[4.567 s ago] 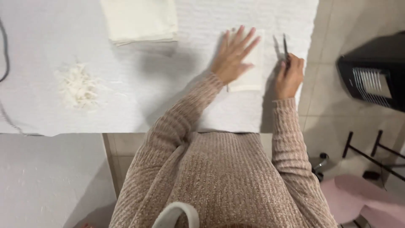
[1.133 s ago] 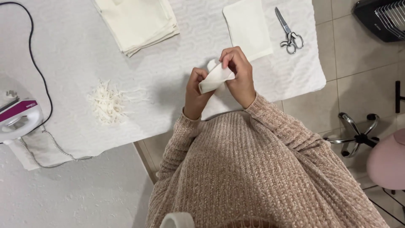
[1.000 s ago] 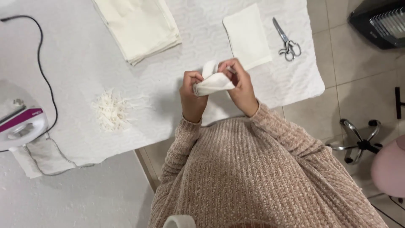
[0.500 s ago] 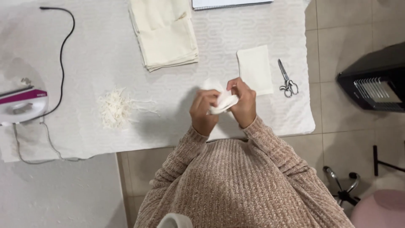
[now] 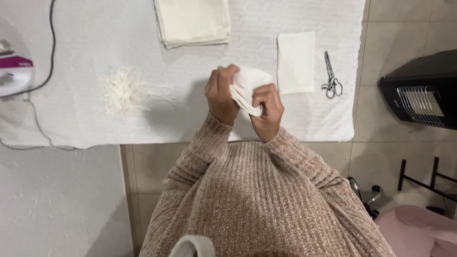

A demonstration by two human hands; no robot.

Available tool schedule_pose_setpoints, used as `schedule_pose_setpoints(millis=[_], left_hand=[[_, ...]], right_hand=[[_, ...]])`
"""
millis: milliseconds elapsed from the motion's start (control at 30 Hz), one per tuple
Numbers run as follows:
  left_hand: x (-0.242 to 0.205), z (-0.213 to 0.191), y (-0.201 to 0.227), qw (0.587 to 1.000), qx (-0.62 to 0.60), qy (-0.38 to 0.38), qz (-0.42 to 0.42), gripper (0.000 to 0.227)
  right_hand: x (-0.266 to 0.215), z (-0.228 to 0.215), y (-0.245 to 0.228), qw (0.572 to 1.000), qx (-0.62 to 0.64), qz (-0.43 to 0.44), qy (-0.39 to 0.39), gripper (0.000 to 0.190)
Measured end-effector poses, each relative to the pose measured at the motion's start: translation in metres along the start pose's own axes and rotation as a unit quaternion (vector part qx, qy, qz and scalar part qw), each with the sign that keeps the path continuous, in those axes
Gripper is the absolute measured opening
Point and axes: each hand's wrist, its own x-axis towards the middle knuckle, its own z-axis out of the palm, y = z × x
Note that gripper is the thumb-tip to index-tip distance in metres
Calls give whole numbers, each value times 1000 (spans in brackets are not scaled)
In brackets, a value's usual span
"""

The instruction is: Trimming excess fabric from sewn edges with scissors and then turning the fabric pieces inside out.

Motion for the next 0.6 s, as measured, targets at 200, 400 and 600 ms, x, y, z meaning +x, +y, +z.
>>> schedule_pose_setpoints(millis=[200, 400, 600], left_hand=[[-6, -10, 1, 997, -49, 51, 6, 19], [-13, -1, -8, 981, -149, 125, -27, 33], [4, -10, -3, 976, -171, 124, -52, 39]], right_hand=[[-5, -4, 1, 998, -64, -17, -15, 26], [-6, 6, 8, 994, -71, -77, -19, 12], [8, 18, -18, 989, -18, -149, -11, 13]])
